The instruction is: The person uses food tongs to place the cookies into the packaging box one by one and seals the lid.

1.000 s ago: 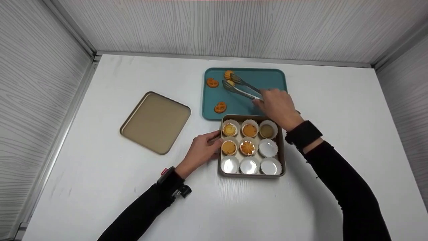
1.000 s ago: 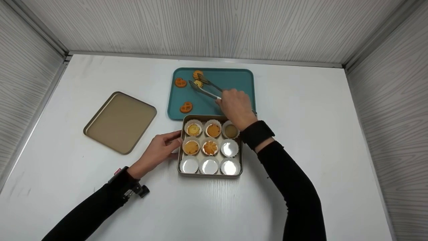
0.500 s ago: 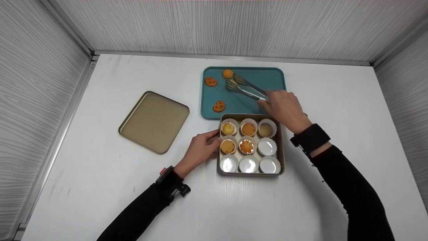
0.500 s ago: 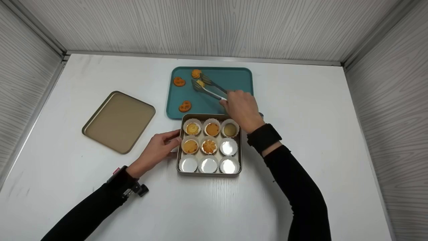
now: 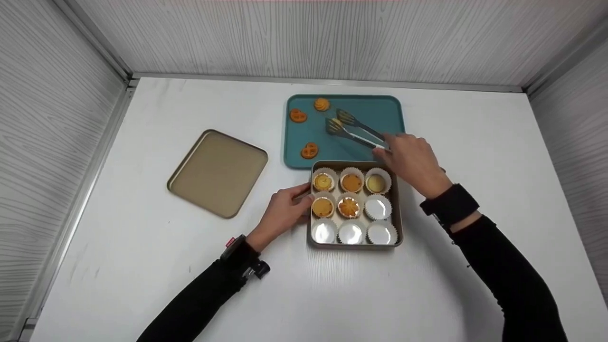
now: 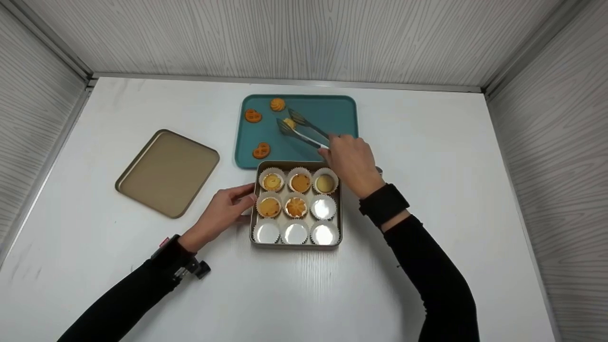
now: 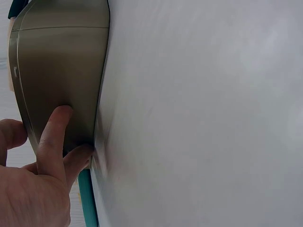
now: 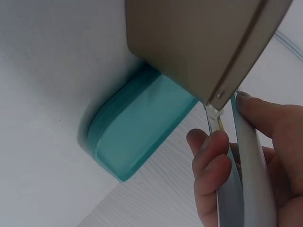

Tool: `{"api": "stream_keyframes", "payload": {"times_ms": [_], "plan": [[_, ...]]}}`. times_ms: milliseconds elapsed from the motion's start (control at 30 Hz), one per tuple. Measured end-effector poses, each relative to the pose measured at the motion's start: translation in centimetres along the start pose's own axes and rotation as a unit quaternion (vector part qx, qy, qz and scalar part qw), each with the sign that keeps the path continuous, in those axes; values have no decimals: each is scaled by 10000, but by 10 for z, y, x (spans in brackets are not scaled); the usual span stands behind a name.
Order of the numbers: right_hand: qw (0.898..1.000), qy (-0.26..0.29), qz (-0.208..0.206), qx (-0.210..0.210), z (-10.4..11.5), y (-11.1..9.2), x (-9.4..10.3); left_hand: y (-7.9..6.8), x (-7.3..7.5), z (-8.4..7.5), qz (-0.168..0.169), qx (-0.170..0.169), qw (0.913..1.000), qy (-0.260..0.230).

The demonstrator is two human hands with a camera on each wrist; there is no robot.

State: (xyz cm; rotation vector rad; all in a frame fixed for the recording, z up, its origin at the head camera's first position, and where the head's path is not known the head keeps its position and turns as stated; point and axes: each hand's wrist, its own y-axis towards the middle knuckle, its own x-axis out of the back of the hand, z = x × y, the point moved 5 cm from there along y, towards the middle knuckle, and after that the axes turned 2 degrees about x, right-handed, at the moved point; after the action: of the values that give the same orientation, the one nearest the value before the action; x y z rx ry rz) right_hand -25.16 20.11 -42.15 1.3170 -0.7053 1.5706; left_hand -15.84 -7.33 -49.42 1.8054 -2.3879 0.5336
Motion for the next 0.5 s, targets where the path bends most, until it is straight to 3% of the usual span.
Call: {"api": "stream_keyframes", "payload": {"times_ms": [500], "plan": [[9980, 27, -528, 344, 1, -45, 27, 1, 0, 2, 30, 72, 10000, -47]]}}
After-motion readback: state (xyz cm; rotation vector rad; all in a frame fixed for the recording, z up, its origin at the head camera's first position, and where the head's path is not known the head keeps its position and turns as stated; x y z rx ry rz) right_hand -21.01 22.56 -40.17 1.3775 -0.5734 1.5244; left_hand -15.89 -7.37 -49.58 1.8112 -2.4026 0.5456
